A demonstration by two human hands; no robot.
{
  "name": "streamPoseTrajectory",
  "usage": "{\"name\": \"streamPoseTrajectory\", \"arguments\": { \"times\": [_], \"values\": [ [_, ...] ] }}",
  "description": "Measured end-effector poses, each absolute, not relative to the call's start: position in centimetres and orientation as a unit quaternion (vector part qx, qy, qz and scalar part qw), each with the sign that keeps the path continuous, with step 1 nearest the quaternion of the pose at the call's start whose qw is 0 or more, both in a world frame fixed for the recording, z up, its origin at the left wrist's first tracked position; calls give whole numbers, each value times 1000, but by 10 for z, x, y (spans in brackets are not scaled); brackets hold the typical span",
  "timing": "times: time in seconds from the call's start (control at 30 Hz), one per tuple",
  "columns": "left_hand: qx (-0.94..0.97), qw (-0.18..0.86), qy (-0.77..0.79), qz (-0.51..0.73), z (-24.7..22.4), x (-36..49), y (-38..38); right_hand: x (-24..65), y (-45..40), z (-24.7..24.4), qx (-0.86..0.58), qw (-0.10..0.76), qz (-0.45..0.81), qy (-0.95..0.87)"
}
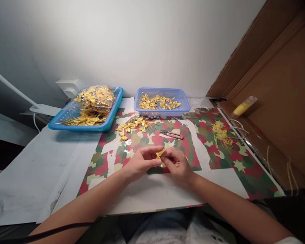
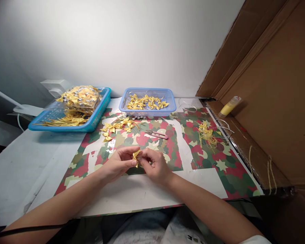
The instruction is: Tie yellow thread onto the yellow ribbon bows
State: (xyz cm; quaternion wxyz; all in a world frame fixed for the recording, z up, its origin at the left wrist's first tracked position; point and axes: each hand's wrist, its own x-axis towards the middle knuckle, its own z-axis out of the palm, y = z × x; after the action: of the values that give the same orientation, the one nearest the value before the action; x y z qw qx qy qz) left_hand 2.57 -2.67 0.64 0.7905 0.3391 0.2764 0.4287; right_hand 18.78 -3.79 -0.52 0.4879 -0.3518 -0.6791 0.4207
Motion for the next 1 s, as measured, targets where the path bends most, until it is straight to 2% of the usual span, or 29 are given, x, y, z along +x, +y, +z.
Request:
{"name": "streamPoseTrajectory", "arguments": {
  "times": [0.17, 0.53, 0.83, 1.0],
  "values": [
    [353, 783, 276, 432, 4, 24, -25, 188, -35, -6, -354, 491, 432, -669],
    [379, 756, 288, 449, 9, 20, -22, 200, -25, 3, -379, 453, 325, -739],
    [413, 731, 314, 443, 6, 21, -23, 194, -25, -1, -391, 427, 405, -707],
    [464, 674, 372, 439, 8, 20, -22, 196, -25, 2, -442, 510, 256, -692]
  ]
}}
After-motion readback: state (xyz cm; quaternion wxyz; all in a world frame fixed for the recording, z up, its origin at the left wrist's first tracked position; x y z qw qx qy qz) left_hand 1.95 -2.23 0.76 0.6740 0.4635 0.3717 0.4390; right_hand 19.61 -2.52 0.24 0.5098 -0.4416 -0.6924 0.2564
